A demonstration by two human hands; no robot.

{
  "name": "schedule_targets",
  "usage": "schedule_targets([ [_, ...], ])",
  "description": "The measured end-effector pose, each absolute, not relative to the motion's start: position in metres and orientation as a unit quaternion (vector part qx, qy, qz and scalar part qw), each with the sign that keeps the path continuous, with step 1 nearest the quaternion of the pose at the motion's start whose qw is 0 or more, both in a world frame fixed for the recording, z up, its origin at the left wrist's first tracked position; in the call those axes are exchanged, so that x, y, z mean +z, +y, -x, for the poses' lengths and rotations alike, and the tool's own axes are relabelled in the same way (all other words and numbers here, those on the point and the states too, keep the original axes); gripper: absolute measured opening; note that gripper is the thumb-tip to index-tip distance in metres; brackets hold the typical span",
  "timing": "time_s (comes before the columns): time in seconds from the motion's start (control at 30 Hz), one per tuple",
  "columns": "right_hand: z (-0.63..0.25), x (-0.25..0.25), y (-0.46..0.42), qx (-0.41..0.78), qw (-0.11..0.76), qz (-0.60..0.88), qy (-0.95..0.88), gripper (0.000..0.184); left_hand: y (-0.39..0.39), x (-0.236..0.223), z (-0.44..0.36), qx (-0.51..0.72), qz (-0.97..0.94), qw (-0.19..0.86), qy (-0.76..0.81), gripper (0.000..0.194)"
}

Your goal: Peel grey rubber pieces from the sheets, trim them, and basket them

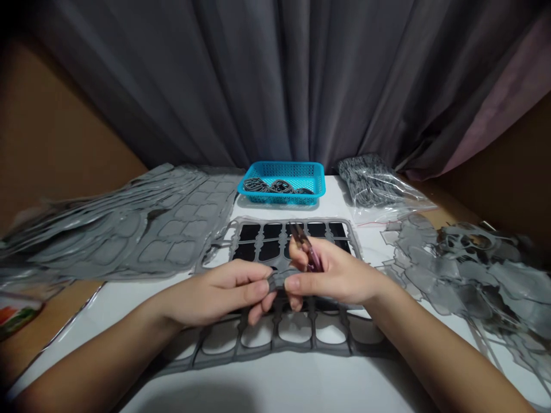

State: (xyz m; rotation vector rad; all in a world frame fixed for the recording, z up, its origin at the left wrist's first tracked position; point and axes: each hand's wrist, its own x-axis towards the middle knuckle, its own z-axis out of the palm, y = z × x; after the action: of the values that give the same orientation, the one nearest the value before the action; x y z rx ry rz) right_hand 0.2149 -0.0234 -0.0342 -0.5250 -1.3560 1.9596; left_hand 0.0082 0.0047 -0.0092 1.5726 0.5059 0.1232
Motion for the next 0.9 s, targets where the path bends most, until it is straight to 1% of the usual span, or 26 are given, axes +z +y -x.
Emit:
schedule_targets([
  [0.1, -0.211, -0.034, -0.026, 0.749, 0.317, 0.226, -0.536, 0.037, 0.003, -0.004, -0.008, 0.036, -0.745, 0.638, 0.190, 0.044],
  [0.17, -0.207, -0.032, -0.030, 0.745, 0.320, 0.235, -0.537, 0.038, 0.001, -0.001, -0.007, 0.038, -0.794, 0.582, 0.169, 0.044],
  [0.27, -0.203, -0.027, -0.038, 0.745, 0.324, 0.249, -0.527, 0.040, -0.001, 0.005, -0.005, 0.049, -0.862, 0.475, 0.168, 0.037],
  [0.33, -0.201, -0.024, -0.042, 0.748, 0.321, 0.260, -0.520, 0.040, -0.003, 0.009, -0.004, 0.043, -0.878, 0.442, 0.178, 0.033],
  [0.47, -0.197, -0.025, -0.044, 0.736, 0.324, 0.272, -0.528, 0.039, -0.008, 0.013, -0.004, -0.010, -0.847, 0.483, 0.222, 0.030],
  [0.57, -0.194, -0.031, -0.042, 0.740, 0.335, 0.264, -0.521, 0.039, -0.009, 0.010, -0.004, -0.011, -0.829, 0.505, 0.240, 0.031],
  [0.73, -0.192, -0.036, -0.041, 0.734, 0.397, 0.228, -0.501, 0.037, -0.005, 0.007, -0.001, 0.023, -0.786, 0.563, 0.255, 0.040],
  [0.9, -0.191, -0.035, -0.043, 0.708, 0.455, 0.187, -0.507, 0.036, -0.003, 0.015, 0.003, 0.033, -0.764, 0.605, 0.223, 0.036],
])
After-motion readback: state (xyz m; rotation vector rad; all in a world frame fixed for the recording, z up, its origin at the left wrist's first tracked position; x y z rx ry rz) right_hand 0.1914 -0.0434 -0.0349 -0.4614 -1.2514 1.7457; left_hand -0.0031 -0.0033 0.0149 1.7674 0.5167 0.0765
